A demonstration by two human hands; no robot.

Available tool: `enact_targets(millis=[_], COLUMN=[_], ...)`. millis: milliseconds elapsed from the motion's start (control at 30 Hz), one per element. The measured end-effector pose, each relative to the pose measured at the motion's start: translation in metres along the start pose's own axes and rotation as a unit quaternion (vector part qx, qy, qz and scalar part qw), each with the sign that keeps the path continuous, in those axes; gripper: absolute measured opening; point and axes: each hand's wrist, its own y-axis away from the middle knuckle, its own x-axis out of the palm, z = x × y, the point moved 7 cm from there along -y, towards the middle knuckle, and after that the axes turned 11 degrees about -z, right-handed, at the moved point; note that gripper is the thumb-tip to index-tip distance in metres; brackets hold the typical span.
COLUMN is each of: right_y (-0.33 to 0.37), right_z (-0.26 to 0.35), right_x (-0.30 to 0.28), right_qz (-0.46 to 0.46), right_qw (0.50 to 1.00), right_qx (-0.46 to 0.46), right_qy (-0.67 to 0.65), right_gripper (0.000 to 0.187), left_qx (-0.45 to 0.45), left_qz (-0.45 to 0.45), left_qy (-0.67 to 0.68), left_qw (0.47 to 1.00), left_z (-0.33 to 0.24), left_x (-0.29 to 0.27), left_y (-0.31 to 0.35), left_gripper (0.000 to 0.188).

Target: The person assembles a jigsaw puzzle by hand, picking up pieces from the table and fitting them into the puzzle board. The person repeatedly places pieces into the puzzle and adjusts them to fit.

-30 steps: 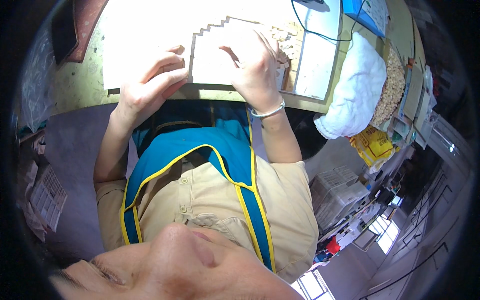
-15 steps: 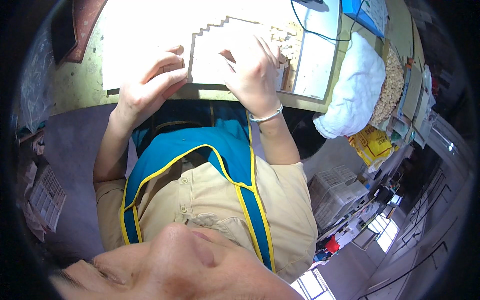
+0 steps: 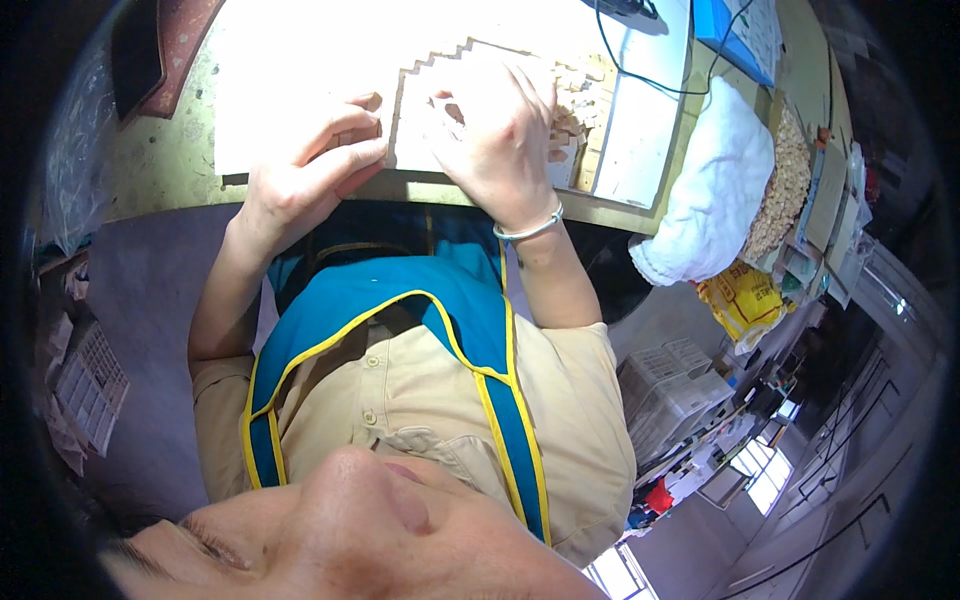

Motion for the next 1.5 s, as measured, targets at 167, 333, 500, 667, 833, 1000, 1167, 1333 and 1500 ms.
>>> enact_targets(millis=[167, 333, 500, 667, 833, 1000, 1167, 1333, 1500], right_y=[0.001, -0.002, -0.007, -0.011, -0.016, -0.014, -0.010, -0.018, -0.021], right_z=[-0.001, -0.005, 0.001, 0.003, 0.006, 0.000, 0.000, 0.007, 0.015], right_x=[0.007, 0.014, 0.014, 0.013, 0.012, 0.012, 0.015, 0.019, 0.016], right_qz=[0.000, 0.007, 0.013, -0.015, -0.037, -0.062, -0.022, -0.050, -0.060], right_qw=[0.999, 0.999, 1.000, 0.998, 0.996, 0.997, 0.999, 0.996, 0.992], right_qx=[-0.025, -0.034, 0.004, -0.047, -0.074, -0.048, -0.025, -0.068, -0.093], right_qy=[0.041, 0.038, 0.004, 0.029, 0.016, 0.011, 0.001, 0.033, 0.055], right_gripper=[0.023, 0.021, 0.018, 0.017, 0.020, 0.018, 0.011, 0.009, 0.011], left_qx=[-0.003, -0.002, -0.005, -0.003, 0.002, 0.002, 0.016, 0.031, 0.027], left_qz=[0.000, -0.004, -0.002, -0.005, -0.007, -0.004, -0.005, -0.014, -0.006], left_qy=[0.001, 0.004, -0.002, 0.004, 0.006, 0.004, -0.003, 0.014, 0.015], left_qw=[1.000, 1.000, 1.000, 1.000, 1.000, 1.000, 1.000, 0.999, 0.999], left_z=[0.000, -0.001, 0.000, 0.000, 0.000, -0.001, -0.002, -0.003, -0.003], left_x=[0.000, -0.001, 0.000, 0.000, 0.000, 0.000, -0.003, -0.004, -0.004], left_y=[0.000, -0.001, 0.000, 0.000, -0.002, -0.002, -0.006, -0.009, -0.010], left_gripper=[0.031, 0.032, 0.033, 0.034, 0.033, 0.032, 0.031, 0.030, 0.029])
